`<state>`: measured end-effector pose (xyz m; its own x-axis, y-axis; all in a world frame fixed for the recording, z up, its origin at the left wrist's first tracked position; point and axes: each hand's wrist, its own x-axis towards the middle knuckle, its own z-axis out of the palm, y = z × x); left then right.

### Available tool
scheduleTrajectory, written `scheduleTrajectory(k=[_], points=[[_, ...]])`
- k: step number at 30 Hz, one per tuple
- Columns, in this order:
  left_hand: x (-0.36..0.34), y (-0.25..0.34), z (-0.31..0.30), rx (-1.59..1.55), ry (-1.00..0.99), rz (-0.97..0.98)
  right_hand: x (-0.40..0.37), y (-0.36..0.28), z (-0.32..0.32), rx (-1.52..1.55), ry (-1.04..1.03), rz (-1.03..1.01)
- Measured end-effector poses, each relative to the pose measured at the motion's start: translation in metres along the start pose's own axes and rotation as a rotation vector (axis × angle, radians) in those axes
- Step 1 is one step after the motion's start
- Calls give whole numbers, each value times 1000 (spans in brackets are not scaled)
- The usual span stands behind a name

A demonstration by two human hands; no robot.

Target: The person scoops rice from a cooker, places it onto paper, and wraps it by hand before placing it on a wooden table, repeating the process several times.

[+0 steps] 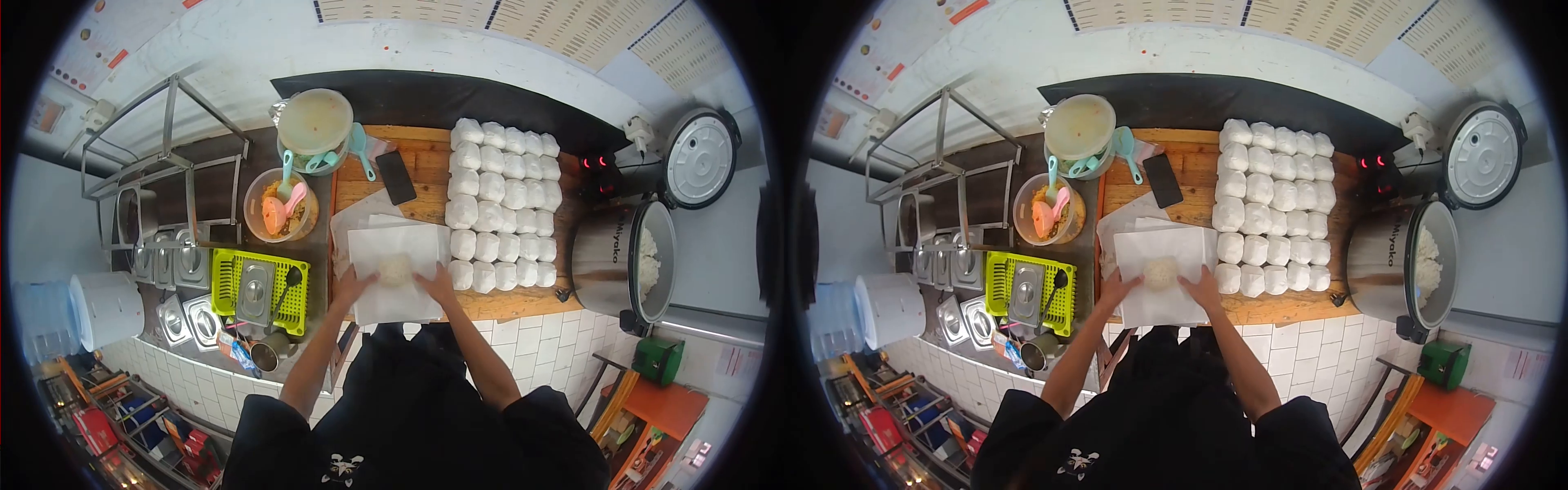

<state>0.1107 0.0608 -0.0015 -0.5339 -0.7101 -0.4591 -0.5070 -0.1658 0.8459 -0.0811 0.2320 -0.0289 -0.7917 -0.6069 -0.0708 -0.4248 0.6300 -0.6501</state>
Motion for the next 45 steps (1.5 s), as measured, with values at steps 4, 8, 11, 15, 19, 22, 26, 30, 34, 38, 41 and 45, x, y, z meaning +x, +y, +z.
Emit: scheduleTrajectory(k=[4,8,11,15,19,22,26,30,34,38,41,45], points=[[-48,-22,-1,291,-142,-80,-30,14,-37,104,-509,90],[-62,-25,-11,311,-211,-104,-41,34,-40,-78,-597,7],[-56,-35,-23,184,-372,-66,-21,12,-65,-21,-894,38],[-15,-6,-20,164,-167,9,20,-22,-62,192,-780,247],[45,-12,-2,472,90,267,57,0,9,32,-130,26],[49,45,-19,684,-120,190,88,-54,-39,-185,-483,30],[41,68,-23,1315,-52,426,86,-57,-36,-748,-380,-428],[49,83,-5,1153,-173,828,84,-74,-34,-550,-377,-824],[33,88,0,1072,-301,764,64,-82,-32,-346,-497,-829],[-11,53,-8,1032,-235,891,14,-72,-48,-350,-556,-914],[-38,20,-8,1043,-91,882,-8,-67,-48,-439,-518,-900],[-85,11,12,993,-248,803,-24,-80,-57,-490,-504,-874]])
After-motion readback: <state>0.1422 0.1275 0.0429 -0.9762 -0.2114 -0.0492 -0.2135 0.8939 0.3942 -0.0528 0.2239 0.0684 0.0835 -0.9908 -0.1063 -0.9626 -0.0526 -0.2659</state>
